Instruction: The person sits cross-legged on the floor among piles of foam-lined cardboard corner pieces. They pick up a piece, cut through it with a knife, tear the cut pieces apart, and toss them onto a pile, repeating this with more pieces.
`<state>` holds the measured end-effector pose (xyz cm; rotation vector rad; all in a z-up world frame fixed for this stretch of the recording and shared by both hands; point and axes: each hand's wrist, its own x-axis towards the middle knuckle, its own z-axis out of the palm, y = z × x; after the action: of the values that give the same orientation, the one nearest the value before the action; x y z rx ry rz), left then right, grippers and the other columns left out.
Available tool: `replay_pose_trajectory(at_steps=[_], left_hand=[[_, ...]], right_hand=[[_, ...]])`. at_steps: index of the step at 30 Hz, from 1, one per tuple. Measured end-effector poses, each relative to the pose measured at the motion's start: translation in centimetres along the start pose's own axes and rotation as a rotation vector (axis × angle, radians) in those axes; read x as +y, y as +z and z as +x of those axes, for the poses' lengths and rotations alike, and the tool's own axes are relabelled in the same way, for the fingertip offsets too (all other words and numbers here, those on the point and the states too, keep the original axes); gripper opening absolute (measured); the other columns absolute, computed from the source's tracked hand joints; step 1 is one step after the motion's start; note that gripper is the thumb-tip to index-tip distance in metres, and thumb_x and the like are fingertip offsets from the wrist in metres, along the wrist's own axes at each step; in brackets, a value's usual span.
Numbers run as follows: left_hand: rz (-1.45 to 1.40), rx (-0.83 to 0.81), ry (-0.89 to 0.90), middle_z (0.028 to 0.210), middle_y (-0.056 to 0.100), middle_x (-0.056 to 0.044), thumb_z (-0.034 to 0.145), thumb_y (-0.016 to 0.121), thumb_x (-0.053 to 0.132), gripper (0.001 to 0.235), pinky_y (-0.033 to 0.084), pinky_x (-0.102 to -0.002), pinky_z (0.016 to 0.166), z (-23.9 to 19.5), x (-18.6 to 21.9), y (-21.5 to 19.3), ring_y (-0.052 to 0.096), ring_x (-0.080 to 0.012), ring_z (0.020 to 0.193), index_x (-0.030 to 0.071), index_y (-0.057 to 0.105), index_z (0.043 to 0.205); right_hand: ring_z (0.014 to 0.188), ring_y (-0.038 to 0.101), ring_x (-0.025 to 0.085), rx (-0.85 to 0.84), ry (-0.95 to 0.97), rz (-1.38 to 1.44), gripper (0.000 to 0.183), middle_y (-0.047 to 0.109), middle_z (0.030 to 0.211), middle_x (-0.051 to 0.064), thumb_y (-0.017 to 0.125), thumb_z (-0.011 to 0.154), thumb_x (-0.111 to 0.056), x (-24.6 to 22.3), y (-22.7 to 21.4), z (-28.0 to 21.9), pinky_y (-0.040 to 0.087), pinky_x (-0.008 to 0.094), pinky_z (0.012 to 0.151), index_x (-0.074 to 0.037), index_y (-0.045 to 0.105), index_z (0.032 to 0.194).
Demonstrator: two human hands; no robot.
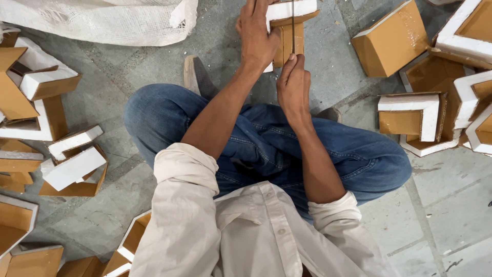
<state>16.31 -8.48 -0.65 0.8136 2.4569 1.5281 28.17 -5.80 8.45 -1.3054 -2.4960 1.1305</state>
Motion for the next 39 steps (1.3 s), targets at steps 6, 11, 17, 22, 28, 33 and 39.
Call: replay_pose_trajectory(at_steps=[6, 11, 17, 22, 28, 33, 39], left_hand=[[0.014, -0.013, -0.017, 0.125, 0.058, -0.002, 0.078, 0.073, -0.001, 0.056, 0.034, -0.052, 0.112, -0.1, -0.3, 0.3, 0.054, -0.0266, 0.124, 0.018, 0.058, 0.129], [0.018, 0.000, -0.026, 0.124, 0.057, -0.004, 0.076, 0.072, 0.000, 0.058, 0.034, -0.051, 0.109, 0.0, 0.3, 0.0, 0.053, -0.0277, 0.124, 0.017, 0.057, 0.129], [0.028, 0.011, -0.043, 0.124, 0.057, -0.004, 0.076, 0.072, 0.000, 0.056, 0.034, -0.050, 0.109, -0.1, -0.2, 0.5, 0.053, -0.0282, 0.124, 0.016, 0.057, 0.128], [0.034, 0.026, -0.038, 0.119, 0.058, -0.005, 0.073, 0.073, -0.001, 0.054, 0.038, -0.051, 0.104, 0.4, 0.0, 0.3, 0.055, -0.0291, 0.119, 0.013, 0.060, 0.123], [-0.050, 0.088, -0.002, 0.107, 0.065, -0.009, 0.066, 0.067, -0.008, 0.049, 0.054, -0.044, 0.089, 1.1, 0.6, -0.3, 0.063, -0.0347, 0.105, 0.008, 0.065, 0.112], [-0.123, 0.079, 0.024, 0.103, 0.065, -0.013, 0.067, 0.065, -0.011, 0.050, 0.054, -0.045, 0.082, 1.0, 0.3, -0.2, 0.064, -0.0358, 0.099, 0.005, 0.067, 0.115], [-0.144, 0.059, 0.053, 0.102, 0.066, -0.018, 0.068, 0.064, -0.007, 0.040, 0.050, -0.049, 0.090, 0.9, -2.0, 1.6, 0.060, -0.0433, 0.102, 0.001, 0.066, 0.108]], right_hand=[[0.059, 0.062, 0.047, 0.033, -0.023, 0.039, 0.033, 0.060, 0.067, 0.027, 0.034, 0.115, -0.024, 0.3, 0.8, 0.6, 0.040, 0.053, 0.053, 0.002, 0.052, 0.103], [0.059, 0.062, 0.047, 0.033, -0.015, 0.031, 0.032, 0.060, 0.066, 0.027, 0.035, 0.114, -0.024, 0.4, 0.8, 0.8, 0.039, 0.054, 0.053, 0.002, 0.051, 0.104], [0.059, 0.060, 0.048, 0.047, -0.061, 0.013, 0.032, 0.059, 0.066, 0.028, 0.035, 0.115, -0.023, 1.0, 1.1, 1.0, 0.038, 0.055, 0.053, 0.002, 0.051, 0.103], [0.057, 0.059, 0.048, 0.018, -0.039, 0.002, 0.033, 0.058, 0.064, 0.028, 0.034, 0.114, -0.023, 0.7, 0.6, 1.0, 0.037, 0.055, 0.052, 0.002, 0.052, 0.101], [0.059, 0.061, 0.050, 0.032, -0.058, -0.019, 0.034, 0.060, 0.065, 0.029, 0.035, 0.114, -0.023, 0.1, 0.2, 0.3, 0.040, 0.056, 0.052, 0.004, 0.052, 0.102], [0.064, 0.061, 0.052, 0.001, 0.021, -0.061, 0.033, 0.061, 0.069, 0.031, 0.035, 0.113, -0.022, -0.6, -0.3, -0.5, 0.040, 0.058, 0.053, 0.004, 0.052, 0.102], [0.065, 0.062, 0.051, -0.018, -0.025, -0.043, 0.035, 0.062, 0.071, 0.031, 0.034, 0.114, -0.022, -0.1, 0.3, 0.8, 0.040, 0.057, 0.055, 0.005, 0.052, 0.101]])
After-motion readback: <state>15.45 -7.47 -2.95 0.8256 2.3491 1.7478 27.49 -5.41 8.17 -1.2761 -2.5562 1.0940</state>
